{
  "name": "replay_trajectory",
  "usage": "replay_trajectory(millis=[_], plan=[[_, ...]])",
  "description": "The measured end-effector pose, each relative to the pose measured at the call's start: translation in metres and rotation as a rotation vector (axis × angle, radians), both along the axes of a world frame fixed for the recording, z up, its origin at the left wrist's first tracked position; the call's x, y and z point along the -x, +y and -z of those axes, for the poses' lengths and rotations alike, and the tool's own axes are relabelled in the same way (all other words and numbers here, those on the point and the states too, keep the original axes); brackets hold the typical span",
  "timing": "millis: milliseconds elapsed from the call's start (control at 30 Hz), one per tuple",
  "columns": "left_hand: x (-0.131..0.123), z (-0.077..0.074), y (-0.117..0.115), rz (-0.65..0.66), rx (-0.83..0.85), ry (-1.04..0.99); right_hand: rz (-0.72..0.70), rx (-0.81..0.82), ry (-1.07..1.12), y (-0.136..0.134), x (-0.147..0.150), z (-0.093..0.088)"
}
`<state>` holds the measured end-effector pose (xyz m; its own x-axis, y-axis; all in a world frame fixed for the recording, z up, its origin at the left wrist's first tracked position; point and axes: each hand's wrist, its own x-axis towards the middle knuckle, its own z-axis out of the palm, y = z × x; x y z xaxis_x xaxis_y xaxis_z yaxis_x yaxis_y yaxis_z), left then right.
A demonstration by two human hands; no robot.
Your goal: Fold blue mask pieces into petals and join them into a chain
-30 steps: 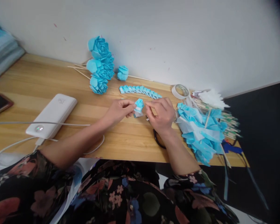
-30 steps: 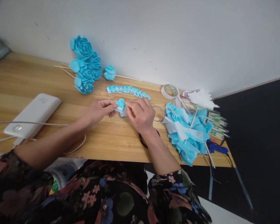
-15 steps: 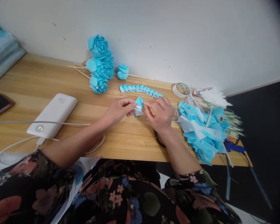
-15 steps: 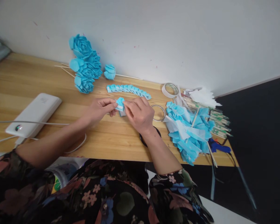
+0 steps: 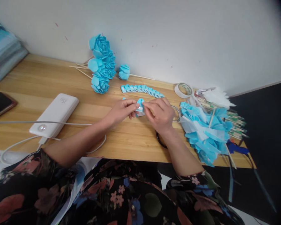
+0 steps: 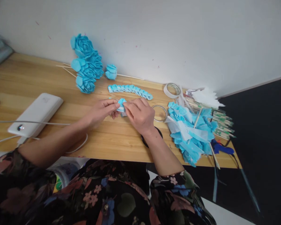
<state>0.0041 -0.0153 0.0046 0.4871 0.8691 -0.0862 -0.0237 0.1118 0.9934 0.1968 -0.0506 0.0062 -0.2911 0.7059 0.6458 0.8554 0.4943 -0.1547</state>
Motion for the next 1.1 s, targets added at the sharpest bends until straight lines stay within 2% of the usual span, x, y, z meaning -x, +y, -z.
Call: replay_trajectory(millis=[300,500,633,767,867,967,1100], plan=[[0.0008,0.0035,0.0003,-0.045,0.004,-0.005,-0.04,0.021,-0.016,-0.0002,-0.0037,0.0027],[0.0,0.0053,0.0001,-0.063,0.015,-0.012,-0.136,0.005,-0.023,-0.0007,-0.0052,-0.0017],[-0.0001,0.0066,0.0008,-0.093,0.042,-0.027,-0.133,0.056,-0.014,-0.0018,-0.0042,-0.0036],[0.0012,0.006,0.0018,-0.093,0.045,-0.024,-0.052,0.155,0.18,0.0003,-0.0046,0.0003],[0.0021,0.0041,0.0018,-0.073,0.003,0.009,-0.02,0.325,0.439,0.0035,-0.007,0.0049],[0.0023,0.0029,0.0015,-0.062,-0.034,0.046,-0.124,0.493,0.662,0.0048,-0.0079,0.0063],[0.0013,0.0036,0.0017,-0.055,-0.095,0.059,-0.241,0.655,0.789,0.0031,-0.0031,0.0031]])
